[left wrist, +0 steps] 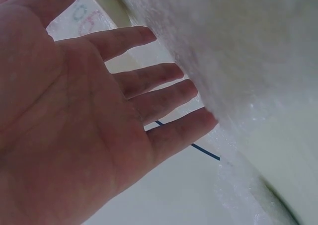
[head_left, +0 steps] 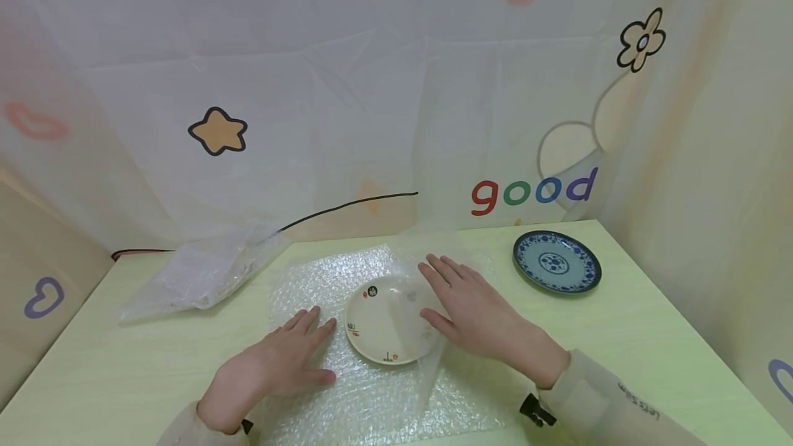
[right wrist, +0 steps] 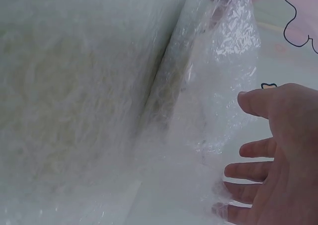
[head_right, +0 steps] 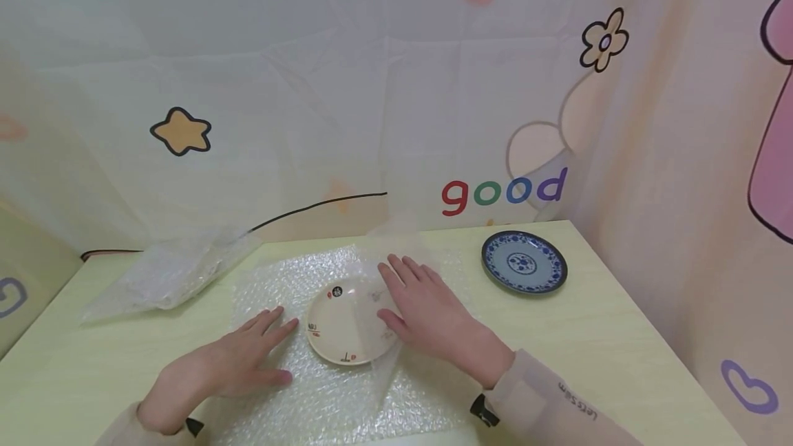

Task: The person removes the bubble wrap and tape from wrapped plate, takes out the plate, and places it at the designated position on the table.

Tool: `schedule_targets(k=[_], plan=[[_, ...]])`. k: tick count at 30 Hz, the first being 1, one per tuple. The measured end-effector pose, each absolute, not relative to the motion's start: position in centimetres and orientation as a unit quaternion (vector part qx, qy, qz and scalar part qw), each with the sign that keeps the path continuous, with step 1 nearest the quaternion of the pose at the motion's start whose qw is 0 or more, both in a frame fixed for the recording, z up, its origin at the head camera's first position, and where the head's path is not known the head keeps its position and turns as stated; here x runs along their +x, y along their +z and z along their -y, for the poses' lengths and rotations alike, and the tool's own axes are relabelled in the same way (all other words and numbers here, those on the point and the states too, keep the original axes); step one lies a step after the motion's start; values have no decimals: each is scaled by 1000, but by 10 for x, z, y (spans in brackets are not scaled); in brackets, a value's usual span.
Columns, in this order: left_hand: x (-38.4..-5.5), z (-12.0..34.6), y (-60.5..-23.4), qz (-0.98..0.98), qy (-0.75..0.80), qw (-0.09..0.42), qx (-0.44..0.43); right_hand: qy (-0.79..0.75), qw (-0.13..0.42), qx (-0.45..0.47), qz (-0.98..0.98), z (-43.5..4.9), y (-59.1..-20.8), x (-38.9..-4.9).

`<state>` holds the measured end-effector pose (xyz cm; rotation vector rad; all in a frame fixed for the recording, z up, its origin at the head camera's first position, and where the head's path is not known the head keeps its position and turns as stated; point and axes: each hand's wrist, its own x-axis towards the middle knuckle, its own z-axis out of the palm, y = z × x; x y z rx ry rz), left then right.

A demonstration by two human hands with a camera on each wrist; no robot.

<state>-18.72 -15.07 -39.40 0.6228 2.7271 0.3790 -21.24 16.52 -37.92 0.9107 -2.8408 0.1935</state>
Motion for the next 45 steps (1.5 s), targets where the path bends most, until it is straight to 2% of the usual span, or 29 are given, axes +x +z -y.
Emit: schedule_targets(k=[21,45], plan=[[-189,151,-394,-953,136,162,218,146,66,272,949,-182,-382,-226],[-189,152,-392,-952,136,160,221,196,54,264,943,-186,-380,-222]])
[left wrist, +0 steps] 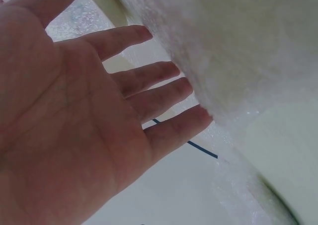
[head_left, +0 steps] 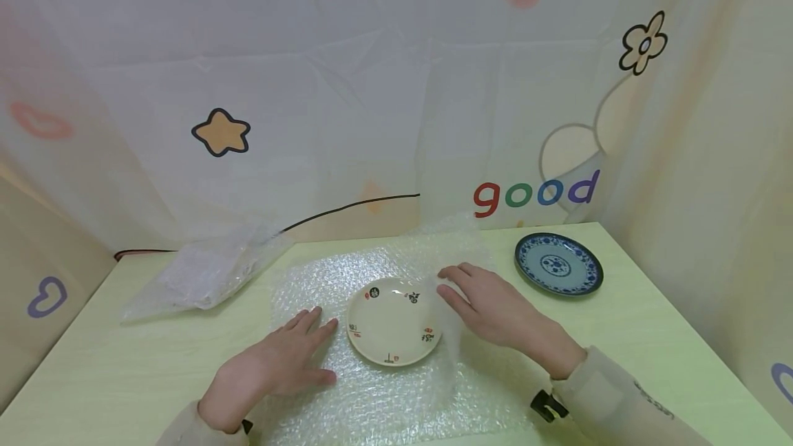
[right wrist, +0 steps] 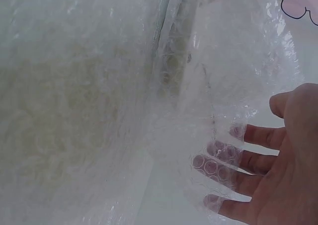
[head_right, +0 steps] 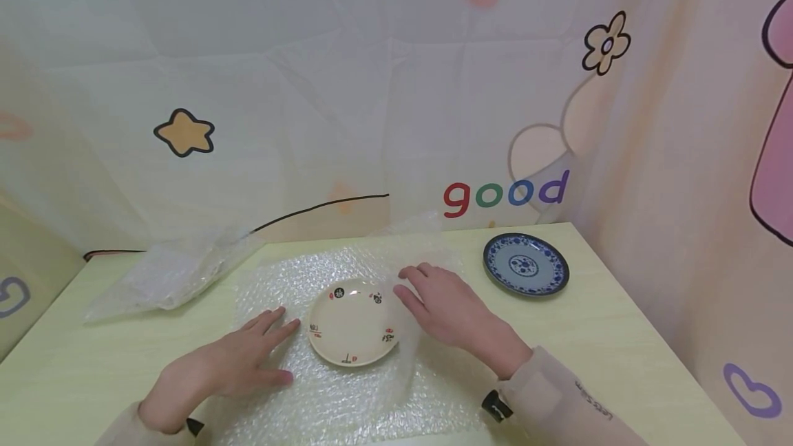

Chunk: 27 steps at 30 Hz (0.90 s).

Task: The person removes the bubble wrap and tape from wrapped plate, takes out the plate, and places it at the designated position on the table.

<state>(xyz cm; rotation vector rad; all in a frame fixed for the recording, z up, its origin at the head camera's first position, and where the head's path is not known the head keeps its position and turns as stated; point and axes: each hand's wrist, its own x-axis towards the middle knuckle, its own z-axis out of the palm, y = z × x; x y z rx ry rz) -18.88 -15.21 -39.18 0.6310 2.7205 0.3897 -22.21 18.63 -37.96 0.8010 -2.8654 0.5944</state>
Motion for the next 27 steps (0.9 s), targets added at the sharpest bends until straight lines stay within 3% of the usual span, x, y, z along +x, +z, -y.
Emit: schedule_targets(k=[27], plan=[[-193,157,-391,-950,137,163,229,224,-15,231,947,-201,-372,-217]])
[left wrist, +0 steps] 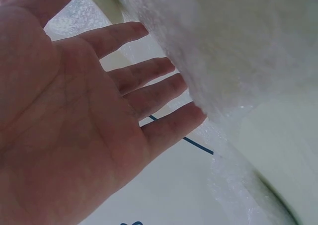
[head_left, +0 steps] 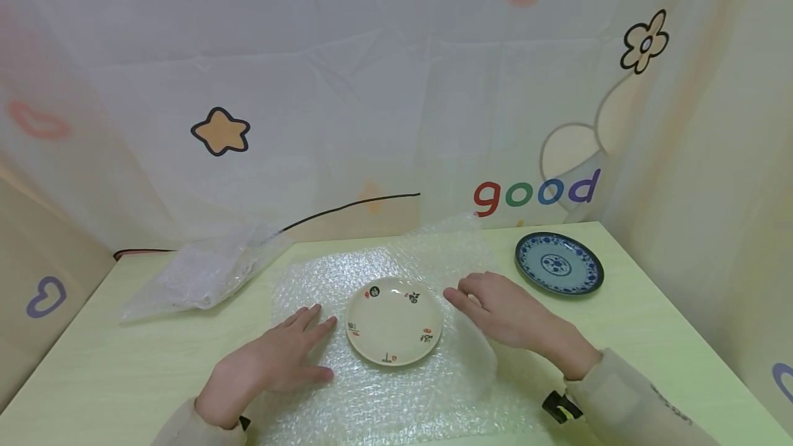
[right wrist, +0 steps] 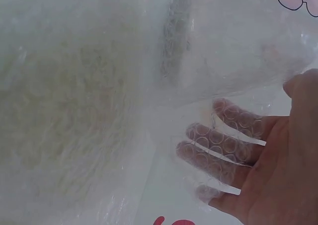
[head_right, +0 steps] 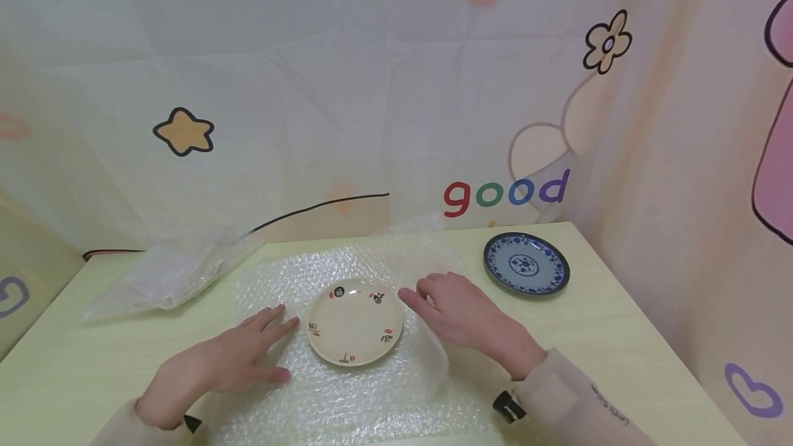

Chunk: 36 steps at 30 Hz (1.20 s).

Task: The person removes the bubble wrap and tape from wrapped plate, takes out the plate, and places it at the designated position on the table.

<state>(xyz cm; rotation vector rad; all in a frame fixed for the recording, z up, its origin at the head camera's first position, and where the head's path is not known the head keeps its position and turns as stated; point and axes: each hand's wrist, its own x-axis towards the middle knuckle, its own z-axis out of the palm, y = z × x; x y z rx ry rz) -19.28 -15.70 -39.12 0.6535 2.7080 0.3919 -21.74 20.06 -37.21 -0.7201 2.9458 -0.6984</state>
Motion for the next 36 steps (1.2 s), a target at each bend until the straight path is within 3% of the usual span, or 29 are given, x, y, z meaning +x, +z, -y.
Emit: schedule_targets(k=[15,36], plan=[[-192,158,-392,-950,137,156,235,-198,34,-292,-935,-216,-374,-215],[-192,158,-392,-947,147,156,240,-162,109,-330,-923,-233,-368,-214]])
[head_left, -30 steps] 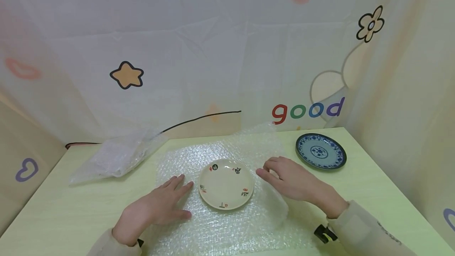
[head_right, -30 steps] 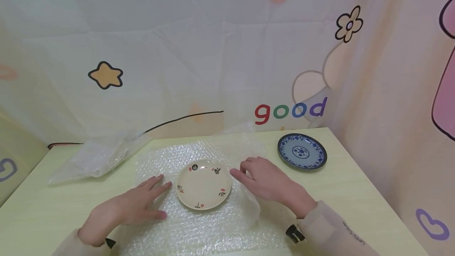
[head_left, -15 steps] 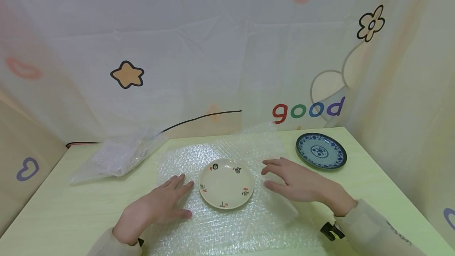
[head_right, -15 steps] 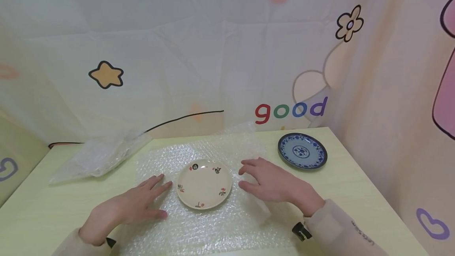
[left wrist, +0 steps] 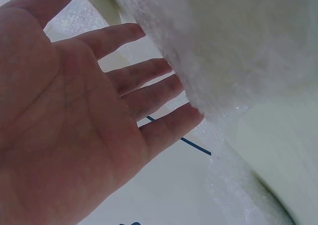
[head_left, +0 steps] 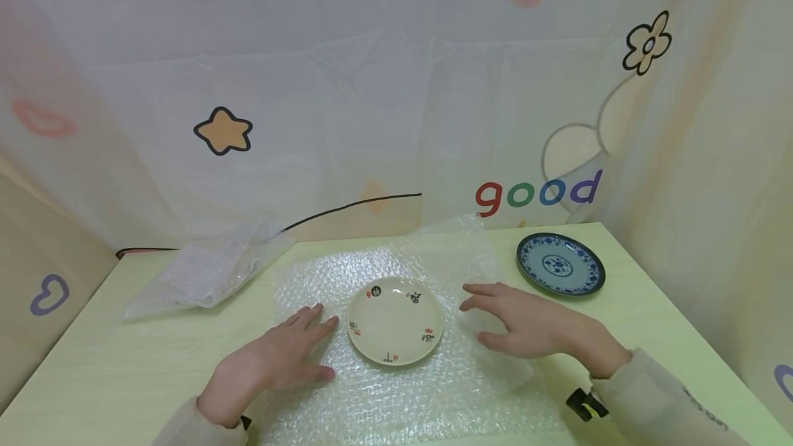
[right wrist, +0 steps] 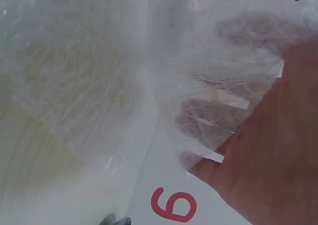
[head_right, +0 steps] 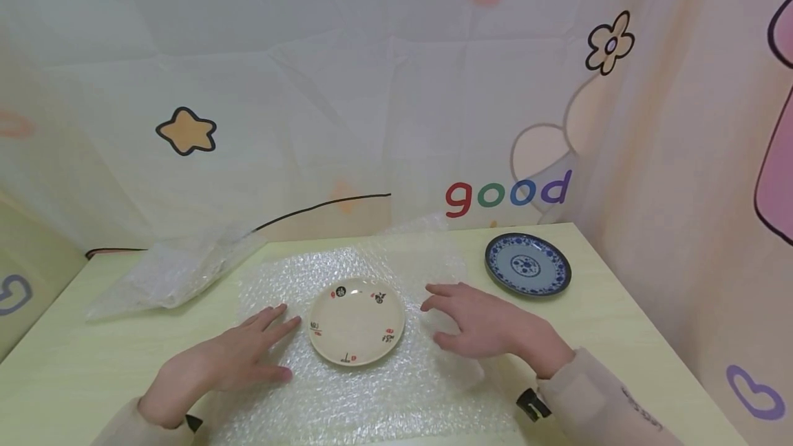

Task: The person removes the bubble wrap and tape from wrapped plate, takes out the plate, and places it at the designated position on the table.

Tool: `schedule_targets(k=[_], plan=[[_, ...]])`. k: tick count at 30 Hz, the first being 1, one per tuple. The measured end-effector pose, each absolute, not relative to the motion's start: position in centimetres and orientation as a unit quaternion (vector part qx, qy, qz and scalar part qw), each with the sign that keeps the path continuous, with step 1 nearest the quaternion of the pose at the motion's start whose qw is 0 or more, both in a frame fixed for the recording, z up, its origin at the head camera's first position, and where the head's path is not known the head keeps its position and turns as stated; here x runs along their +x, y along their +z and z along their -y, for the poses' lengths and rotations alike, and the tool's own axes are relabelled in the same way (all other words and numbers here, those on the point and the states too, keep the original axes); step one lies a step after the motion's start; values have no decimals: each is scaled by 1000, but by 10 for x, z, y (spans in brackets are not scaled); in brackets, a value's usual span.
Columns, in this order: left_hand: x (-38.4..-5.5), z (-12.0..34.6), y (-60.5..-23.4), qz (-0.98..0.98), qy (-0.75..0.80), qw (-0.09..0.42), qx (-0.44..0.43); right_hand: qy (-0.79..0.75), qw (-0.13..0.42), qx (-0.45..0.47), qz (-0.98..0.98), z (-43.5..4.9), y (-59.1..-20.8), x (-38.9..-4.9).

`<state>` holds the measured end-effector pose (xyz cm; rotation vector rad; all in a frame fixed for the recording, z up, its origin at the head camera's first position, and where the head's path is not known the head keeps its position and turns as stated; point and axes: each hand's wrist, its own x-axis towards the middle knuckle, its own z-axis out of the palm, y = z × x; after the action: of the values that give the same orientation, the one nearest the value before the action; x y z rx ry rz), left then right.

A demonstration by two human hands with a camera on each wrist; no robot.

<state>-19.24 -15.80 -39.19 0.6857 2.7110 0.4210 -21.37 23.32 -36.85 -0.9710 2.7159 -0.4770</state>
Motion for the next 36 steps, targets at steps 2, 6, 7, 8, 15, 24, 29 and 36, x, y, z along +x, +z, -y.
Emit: schedule_targets(k=[2,6,7,8,15,24,29,36], plan=[[-192,158,-392,-947,145,154,241,-160,110,-333,-923,-235,-368,-213],[-191,158,-391,-948,142,148,245,-149,121,-331,-924,-238,-367,-212],[-191,158,-391,-948,142,148,245,-148,127,-326,-925,-239,-367,-212],[-191,158,-391,-948,142,149,245,-146,132,-323,-926,-240,-368,-212],[-192,158,-393,-948,142,152,240,-149,152,-312,-926,-244,-372,-212],[-193,159,-395,-949,142,153,238,-140,157,-319,-924,-243,-377,-213],[-193,159,-395,-949,140,149,241,-125,143,-336,-923,-243,-381,-214],[-193,159,-395,-948,142,144,246,-125,160,-321,-925,-240,-384,-216]])
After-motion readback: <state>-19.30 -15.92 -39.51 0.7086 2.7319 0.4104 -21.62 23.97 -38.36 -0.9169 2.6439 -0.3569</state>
